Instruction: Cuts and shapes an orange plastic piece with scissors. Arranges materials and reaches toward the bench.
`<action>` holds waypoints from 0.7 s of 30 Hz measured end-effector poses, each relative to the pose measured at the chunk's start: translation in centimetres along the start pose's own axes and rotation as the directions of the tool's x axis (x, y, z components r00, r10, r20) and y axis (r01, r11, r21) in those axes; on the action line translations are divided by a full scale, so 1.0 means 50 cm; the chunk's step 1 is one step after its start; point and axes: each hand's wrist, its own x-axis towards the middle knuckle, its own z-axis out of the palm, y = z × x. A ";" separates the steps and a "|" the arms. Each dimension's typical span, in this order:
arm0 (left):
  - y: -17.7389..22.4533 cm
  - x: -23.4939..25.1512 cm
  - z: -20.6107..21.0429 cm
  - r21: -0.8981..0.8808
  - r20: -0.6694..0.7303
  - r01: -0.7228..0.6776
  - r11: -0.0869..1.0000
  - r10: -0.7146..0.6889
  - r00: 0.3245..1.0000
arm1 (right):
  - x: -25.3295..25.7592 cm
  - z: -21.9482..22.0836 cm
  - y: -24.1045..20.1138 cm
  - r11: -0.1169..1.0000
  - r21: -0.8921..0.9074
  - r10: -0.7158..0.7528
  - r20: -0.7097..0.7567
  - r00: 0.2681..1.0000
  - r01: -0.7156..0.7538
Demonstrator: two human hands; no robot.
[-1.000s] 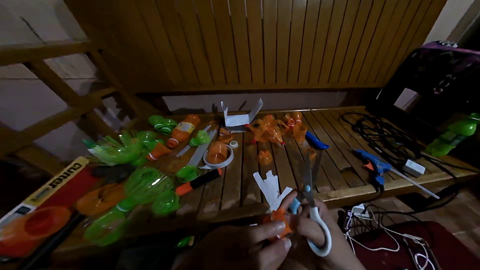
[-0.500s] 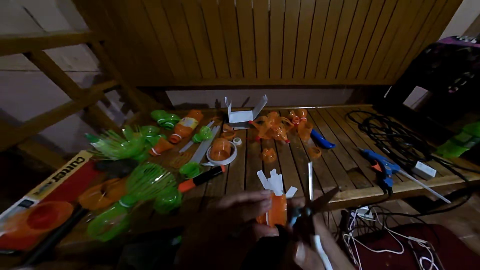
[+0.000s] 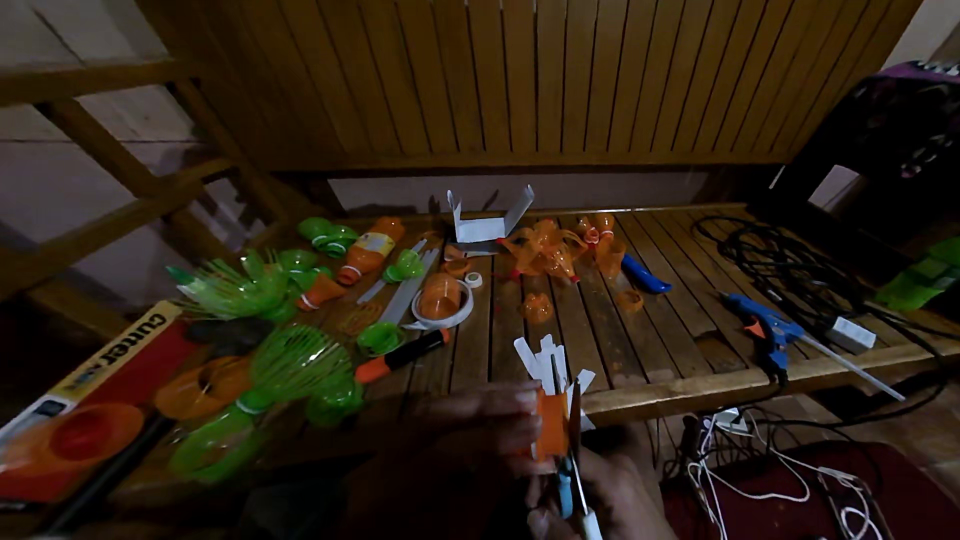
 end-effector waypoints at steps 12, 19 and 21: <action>0.004 -0.004 0.012 0.165 -0.009 0.013 0.986 -0.012 1.000 | -0.006 0.010 0.013 0.996 -0.079 0.035 -0.122 0.992 -0.045; 0.006 0.001 0.008 -0.056 -0.047 0.174 0.983 -0.177 0.983 | -0.004 0.010 0.021 0.997 -0.017 0.073 -0.119 0.990 -0.075; 0.007 0.000 0.006 -0.037 -0.021 0.177 0.984 -0.178 0.984 | -0.003 0.005 0.014 0.990 0.078 0.121 -0.073 0.990 -0.115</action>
